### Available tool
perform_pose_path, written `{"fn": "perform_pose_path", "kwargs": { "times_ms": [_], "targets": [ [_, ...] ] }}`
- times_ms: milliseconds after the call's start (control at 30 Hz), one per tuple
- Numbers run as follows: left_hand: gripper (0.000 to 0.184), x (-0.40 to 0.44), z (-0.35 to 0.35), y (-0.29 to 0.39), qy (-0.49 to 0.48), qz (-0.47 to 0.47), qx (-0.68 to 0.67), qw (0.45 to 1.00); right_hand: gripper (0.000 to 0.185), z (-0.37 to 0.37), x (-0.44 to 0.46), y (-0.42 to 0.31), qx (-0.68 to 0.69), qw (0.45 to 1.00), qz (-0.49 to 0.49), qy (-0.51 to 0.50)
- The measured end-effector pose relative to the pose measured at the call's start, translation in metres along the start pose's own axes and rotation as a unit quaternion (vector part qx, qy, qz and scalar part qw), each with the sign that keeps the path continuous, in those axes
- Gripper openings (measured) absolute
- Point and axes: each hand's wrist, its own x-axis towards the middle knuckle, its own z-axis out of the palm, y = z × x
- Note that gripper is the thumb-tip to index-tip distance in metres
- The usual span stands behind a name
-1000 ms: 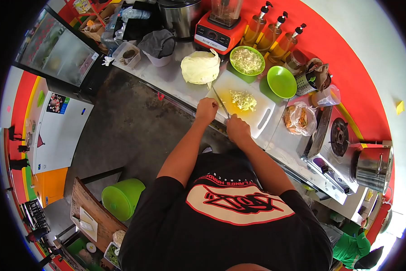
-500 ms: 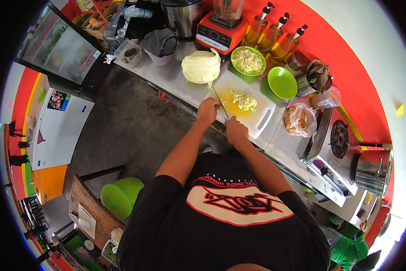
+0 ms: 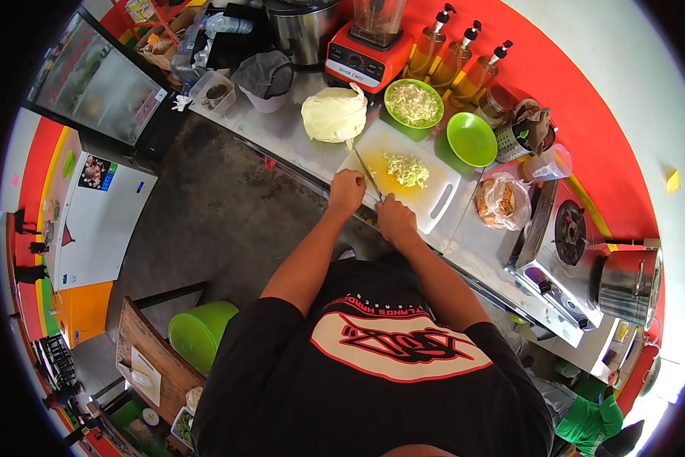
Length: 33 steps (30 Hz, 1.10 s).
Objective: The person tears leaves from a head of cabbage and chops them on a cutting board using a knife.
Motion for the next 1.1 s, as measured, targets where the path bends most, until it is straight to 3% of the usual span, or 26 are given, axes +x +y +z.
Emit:
{"fn": "perform_pose_path", "kwargs": {
  "times_ms": [233, 300, 433, 700, 1033, 1100],
  "targets": [
    [0.013, -0.001, -0.002, -0.005, -0.01, 0.015, -0.012, 1.0, 0.041, 0.006, -0.007, -0.003, 0.009, 1.0, 0.007, -0.005],
    [0.012, 0.005, -0.003, -0.011, -0.004, 0.067, -0.01, 0.998, 0.041, 0.003, -0.004, -0.004, 0.012, 1.0, 0.014, -0.014],
    [0.012, 0.014, -0.007, -0.016, -0.036, 0.087, 0.007, 0.996, 0.041, -0.008, -0.003, -0.002, 0.001, 1.0, -0.019, -0.004],
    [0.01, 0.016, -0.012, -0.005, -0.053, 0.002, -0.038, 0.998, 0.04, 0.006, -0.003, -0.004, 0.0, 1.0, -0.011, 0.011],
    [0.007, 0.003, 0.0, -0.006, -0.026, -0.013, -0.015, 0.999, 0.041, 0.004, 0.001, -0.006, 0.021, 1.0, 0.012, -0.004],
    [0.006, 0.0, 0.001, -0.009, -0.016, 0.011, -0.013, 1.0, 0.04, -0.008, 0.003, -0.001, 0.01, 1.0, -0.028, -0.001]
  ]
}}
